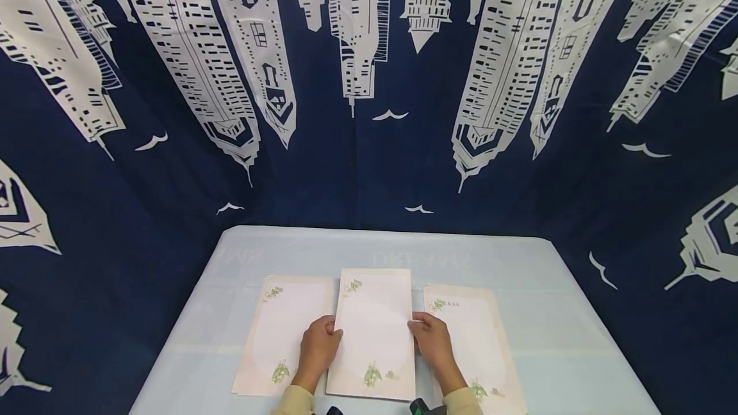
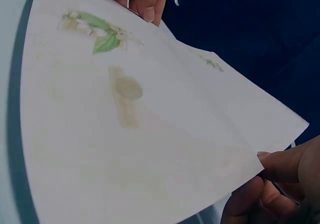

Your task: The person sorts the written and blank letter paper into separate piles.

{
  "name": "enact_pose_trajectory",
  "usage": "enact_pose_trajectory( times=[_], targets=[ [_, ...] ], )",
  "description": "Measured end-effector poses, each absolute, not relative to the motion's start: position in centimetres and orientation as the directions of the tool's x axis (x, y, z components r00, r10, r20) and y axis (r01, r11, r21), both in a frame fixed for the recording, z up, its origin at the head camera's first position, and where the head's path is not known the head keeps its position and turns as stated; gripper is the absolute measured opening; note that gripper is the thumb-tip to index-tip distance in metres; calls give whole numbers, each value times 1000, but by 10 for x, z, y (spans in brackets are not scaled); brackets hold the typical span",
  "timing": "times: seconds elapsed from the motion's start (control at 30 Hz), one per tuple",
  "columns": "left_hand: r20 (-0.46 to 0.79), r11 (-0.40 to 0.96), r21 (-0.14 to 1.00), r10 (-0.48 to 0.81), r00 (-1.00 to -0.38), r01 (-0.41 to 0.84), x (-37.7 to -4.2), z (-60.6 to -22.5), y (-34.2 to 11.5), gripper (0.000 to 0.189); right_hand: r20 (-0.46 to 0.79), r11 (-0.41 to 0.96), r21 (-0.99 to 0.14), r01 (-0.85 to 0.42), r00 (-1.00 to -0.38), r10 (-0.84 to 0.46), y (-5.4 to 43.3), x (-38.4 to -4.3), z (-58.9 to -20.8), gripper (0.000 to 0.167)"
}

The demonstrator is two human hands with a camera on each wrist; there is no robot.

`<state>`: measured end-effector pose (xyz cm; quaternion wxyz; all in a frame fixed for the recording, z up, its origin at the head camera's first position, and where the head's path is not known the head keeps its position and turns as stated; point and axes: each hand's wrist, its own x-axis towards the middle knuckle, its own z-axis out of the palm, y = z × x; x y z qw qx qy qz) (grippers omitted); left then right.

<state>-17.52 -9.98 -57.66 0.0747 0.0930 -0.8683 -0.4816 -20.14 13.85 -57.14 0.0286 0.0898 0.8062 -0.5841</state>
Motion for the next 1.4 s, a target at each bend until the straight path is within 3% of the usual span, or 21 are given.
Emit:
enact_pose_trajectory(
  times=[0.4,0.87,1.4],
  targets=[
    [67,563,811,-362,-930,-161,-176,-567,-149,26,-93,297,-951,80,-995,-30,89,-217,-567,28],
    [49,620,745,-420,-906,-247,-174,-561,-219,30,-44,330,-944,-15,-984,-172,19,-229,-570,21],
    [36,697,645,-438,-898,-314,-164,-572,-251,30,34,449,-883,-135,-973,-226,-21,-224,-582,18]
  ],
)
